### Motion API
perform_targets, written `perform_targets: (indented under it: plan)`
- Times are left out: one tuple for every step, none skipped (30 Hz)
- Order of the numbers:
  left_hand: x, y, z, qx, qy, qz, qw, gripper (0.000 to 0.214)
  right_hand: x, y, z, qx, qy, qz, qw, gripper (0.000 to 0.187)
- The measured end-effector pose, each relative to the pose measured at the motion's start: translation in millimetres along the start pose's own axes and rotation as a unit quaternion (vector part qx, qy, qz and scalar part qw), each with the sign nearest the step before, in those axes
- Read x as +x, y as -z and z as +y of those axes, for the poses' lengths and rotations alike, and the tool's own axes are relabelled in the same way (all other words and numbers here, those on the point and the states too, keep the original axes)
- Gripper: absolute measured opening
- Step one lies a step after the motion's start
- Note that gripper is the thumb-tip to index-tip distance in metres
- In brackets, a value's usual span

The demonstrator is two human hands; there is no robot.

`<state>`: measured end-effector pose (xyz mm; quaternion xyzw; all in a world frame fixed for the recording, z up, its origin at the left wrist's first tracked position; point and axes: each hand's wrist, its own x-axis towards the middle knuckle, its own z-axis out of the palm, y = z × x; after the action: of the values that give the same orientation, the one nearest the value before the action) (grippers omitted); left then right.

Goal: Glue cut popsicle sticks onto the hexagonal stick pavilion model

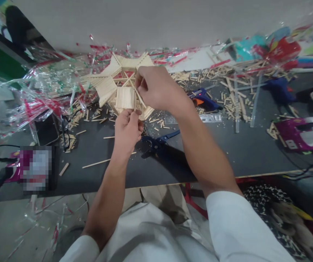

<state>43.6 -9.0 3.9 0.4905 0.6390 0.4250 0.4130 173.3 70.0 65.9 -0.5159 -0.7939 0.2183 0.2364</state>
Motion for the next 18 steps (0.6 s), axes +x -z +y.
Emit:
perform_targets:
  plan:
    - [-0.5,0.1,-1.1,0.022,-0.018,0.014,0.999,0.018,0.2,-0.2,-0.1,-0.002,0.001,0.002,1.0,0.007]
    - [-1.3,0.5,-1.3,0.039,-0.028,0.025,0.999,0.018,0.4,-0.4,-0.4,-0.004,0.004,0.004,1.0,0.01]
    - [-2.2,1.0,-0.5,0.055,-0.037,0.034,0.997,0.018,0.5,-0.5,-0.7,-0.005,0.007,0.007,1.0,0.012]
    - [-3.2,1.7,1.1,0.079,-0.045,0.044,0.995,0.019,0.5,-0.6,-1.3,-0.006,0.009,0.01,1.0,0.014]
    - [-4.3,2.4,3.4,0.106,-0.054,0.054,0.991,0.02,0.3,-0.6,-1.9,-0.008,0.011,0.012,1.0,0.015]
    - [-5.3,3.0,6.2,0.135,-0.065,0.062,0.987,0.023,0.0,-0.5,-2.8,-0.01,0.009,0.011,1.0,0.016]
    - [-6.0,3.4,9.1,0.163,-0.076,0.069,0.981,0.026,-0.4,-0.2,-3.7,-0.011,0.006,0.009,1.0,0.017]
    - [-6.6,3.7,12.0,0.189,-0.085,0.075,0.975,0.029,-0.9,0.2,-4.5,-0.012,0.001,0.007,1.0,0.017]
    - [-6.9,3.8,14.5,0.213,-0.092,0.079,0.97,0.032,-1.4,0.6,-5.4,-0.01,-0.002,0.003,1.0,0.018]
    - [-7.1,3.6,16.7,0.231,-0.097,0.082,0.965,0.034,-1.8,1.0,-6.0,-0.008,-0.004,0.0,1.0,0.018]
    - [-7.1,3.2,18.3,0.247,-0.1,0.085,0.96,0.035,-2.2,1.4,-6.5,-0.006,-0.006,-0.002,1.0,0.018]
    - [-7.2,2.5,19.4,0.261,-0.1,0.086,0.956,0.036,-2.5,1.7,-6.9,-0.005,-0.005,-0.001,1.0,0.018]
    - [-7.3,1.7,20.0,0.274,-0.098,0.086,0.953,0.036,-2.7,2.0,-7.1,-0.005,-0.005,0.0,1.0,0.018]
    - [-7.6,0.9,20.1,0.286,-0.094,0.083,0.95,0.036,-2.8,2.2,-7.3,-0.004,-0.005,-0.001,1.0,0.017]
    - [-8.0,0.0,20.0,0.295,-0.091,0.08,0.948,0.035,-2.8,2.3,-7.4,-0.003,-0.005,-0.003,1.0,0.017]
    - [-8.7,-0.9,19.7,0.299,-0.089,0.08,0.947,0.034,-2.8,2.4,-7.5,-0.003,-0.005,-0.006,1.0,0.017]
    - [-9.4,-1.5,19.4,0.299,-0.09,0.082,0.946,0.033,-2.7,2.4,-7.5,-0.002,-0.005,-0.01,1.0,0.016]
    - [-10.3,-2.0,19.2,0.296,-0.092,0.085,0.947,0.032,-2.5,2.2,-7.4,-0.001,-0.006,-0.011,1.0,0.016]
